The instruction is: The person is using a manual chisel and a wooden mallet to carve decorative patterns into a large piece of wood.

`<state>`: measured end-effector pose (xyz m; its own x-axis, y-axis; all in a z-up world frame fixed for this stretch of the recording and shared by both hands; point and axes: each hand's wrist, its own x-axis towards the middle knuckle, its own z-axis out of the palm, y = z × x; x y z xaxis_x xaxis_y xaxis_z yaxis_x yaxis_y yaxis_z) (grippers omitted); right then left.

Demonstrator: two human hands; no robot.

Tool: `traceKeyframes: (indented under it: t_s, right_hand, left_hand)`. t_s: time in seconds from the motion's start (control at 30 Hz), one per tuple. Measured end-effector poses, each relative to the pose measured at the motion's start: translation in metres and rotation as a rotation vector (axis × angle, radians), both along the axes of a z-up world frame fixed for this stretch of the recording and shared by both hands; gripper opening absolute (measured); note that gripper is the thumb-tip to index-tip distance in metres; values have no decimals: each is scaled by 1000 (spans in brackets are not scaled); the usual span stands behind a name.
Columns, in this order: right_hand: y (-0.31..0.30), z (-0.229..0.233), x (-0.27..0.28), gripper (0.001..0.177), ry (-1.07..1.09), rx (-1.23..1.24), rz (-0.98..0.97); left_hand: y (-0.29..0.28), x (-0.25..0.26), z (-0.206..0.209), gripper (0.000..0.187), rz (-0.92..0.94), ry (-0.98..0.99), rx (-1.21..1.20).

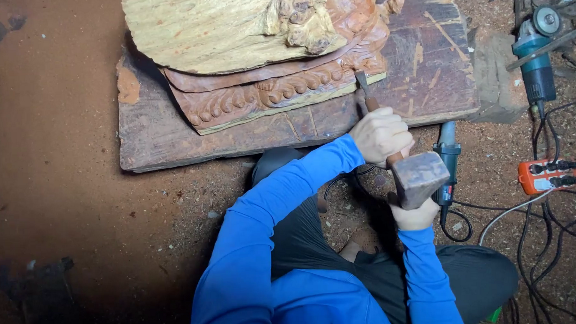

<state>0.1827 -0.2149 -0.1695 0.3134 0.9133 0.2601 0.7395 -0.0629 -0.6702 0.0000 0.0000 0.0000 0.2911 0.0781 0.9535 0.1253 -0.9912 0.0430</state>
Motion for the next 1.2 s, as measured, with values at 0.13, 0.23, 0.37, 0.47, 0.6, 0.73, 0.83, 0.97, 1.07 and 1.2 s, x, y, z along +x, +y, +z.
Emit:
traceKeyframes:
  t_s: [0.13,0.23,0.37,0.47,0.6,0.73,0.83,0.97,1.07,1.2]
  right_hand:
    - [10,1,2,29,77,30,3]
    - [15,32,-13,40,-9,1,-18]
    - [12,7,-6,48,26,97,-22]
    - [26,35,-19,28,267,104,-43]
    - [29,48,-24,30,350,45,-101]
    - [11,-4,-8,26,377,89,-74]
    - [15,-8,-6,26,326,8,-151]
    - [21,-9,-6,37,208,-186,-318]
    - [9,-13,-4,42,166,-170,-345]
    - [0,-20,-2,38,132,139,-167]
  left_hand:
    - [5,6,-16,31,8,-2,-15]
    - [4,4,-5,31,-2,-21,-41]
    - [11,7,-3,31,-20,-40,-78]
    - [12,7,-6,30,-13,-38,-90]
    - [17,3,-3,31,-28,-24,-84]
    - [14,1,-1,31,-9,-26,-79]
    - [14,1,2,32,-29,-27,-96]
    - [16,2,-6,31,-15,7,-120]
    - [25,18,-20,24,-11,116,-107]
    - [23,56,-14,22,-143,735,-64]
